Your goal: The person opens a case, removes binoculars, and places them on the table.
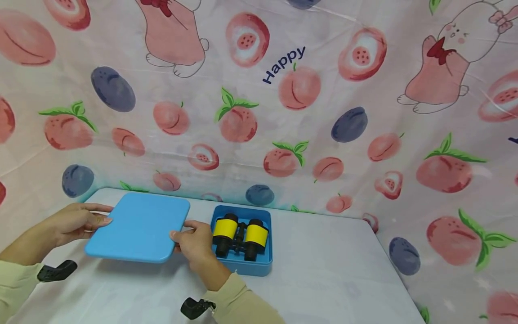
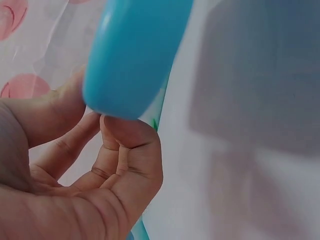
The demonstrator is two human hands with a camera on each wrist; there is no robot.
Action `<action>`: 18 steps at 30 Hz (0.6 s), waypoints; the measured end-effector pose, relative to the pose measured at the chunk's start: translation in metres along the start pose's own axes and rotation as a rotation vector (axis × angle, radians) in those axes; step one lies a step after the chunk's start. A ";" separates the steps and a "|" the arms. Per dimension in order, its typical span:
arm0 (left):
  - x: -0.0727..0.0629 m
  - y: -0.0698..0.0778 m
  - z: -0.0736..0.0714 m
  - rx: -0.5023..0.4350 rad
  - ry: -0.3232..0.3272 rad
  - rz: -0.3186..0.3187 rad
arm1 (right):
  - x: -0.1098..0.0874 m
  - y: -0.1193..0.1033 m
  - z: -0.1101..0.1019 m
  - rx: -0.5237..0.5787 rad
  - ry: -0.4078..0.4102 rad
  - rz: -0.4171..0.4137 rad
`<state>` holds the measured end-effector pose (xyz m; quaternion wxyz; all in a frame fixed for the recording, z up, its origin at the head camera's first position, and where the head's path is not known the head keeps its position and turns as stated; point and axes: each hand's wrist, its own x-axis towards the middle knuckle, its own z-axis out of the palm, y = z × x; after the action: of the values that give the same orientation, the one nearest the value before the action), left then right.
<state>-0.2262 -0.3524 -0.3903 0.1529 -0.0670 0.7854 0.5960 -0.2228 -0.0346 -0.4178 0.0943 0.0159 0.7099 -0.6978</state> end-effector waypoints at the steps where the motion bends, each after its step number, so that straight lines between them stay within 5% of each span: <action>1: 0.000 0.000 -0.001 0.002 0.001 -0.003 | 0.000 0.000 0.001 0.004 0.000 0.005; 18: 0.000 -0.001 -0.004 0.025 0.035 -0.038 | 0.003 0.009 0.010 0.010 -0.001 0.023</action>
<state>-0.2261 -0.3564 -0.3904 0.1511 -0.0906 0.7938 0.5821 -0.2236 -0.0446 -0.4270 0.1028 0.0242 0.7062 -0.7001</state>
